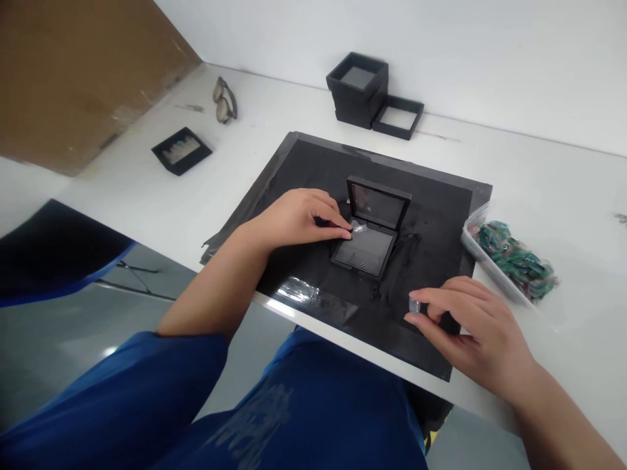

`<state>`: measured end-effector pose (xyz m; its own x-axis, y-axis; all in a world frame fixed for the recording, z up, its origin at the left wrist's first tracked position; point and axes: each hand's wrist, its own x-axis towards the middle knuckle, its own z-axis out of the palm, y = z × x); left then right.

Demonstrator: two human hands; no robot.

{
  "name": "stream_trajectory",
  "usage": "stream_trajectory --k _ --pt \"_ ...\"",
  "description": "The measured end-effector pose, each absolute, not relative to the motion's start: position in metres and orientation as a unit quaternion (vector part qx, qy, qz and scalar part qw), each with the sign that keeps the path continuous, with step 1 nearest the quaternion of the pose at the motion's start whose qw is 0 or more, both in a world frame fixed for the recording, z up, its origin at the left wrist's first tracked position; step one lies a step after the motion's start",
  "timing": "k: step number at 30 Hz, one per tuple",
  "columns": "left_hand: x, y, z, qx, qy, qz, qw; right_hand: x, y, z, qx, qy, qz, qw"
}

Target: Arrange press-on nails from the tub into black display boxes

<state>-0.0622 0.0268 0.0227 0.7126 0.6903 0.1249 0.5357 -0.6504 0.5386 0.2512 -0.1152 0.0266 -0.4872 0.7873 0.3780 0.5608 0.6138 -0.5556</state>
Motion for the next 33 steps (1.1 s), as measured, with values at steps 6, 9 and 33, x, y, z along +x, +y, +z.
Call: stream_trajectory --k 6,9,33 --pt "-0.058 0.021 0.026 0.909 0.325 0.139 0.221 0.254 -0.113 0.025 -0.413 -0.835 0.184 0.313" --pt "-0.056 0.02 0.027 0.901 0.377 0.122 0.176 0.255 -0.112 0.024 -0.422 -0.833 0.175 0.313" --pt "-0.016 -0.008 0.011 0.87 0.473 0.097 0.099 0.255 -0.109 0.021 -0.445 -0.822 0.195 0.296"
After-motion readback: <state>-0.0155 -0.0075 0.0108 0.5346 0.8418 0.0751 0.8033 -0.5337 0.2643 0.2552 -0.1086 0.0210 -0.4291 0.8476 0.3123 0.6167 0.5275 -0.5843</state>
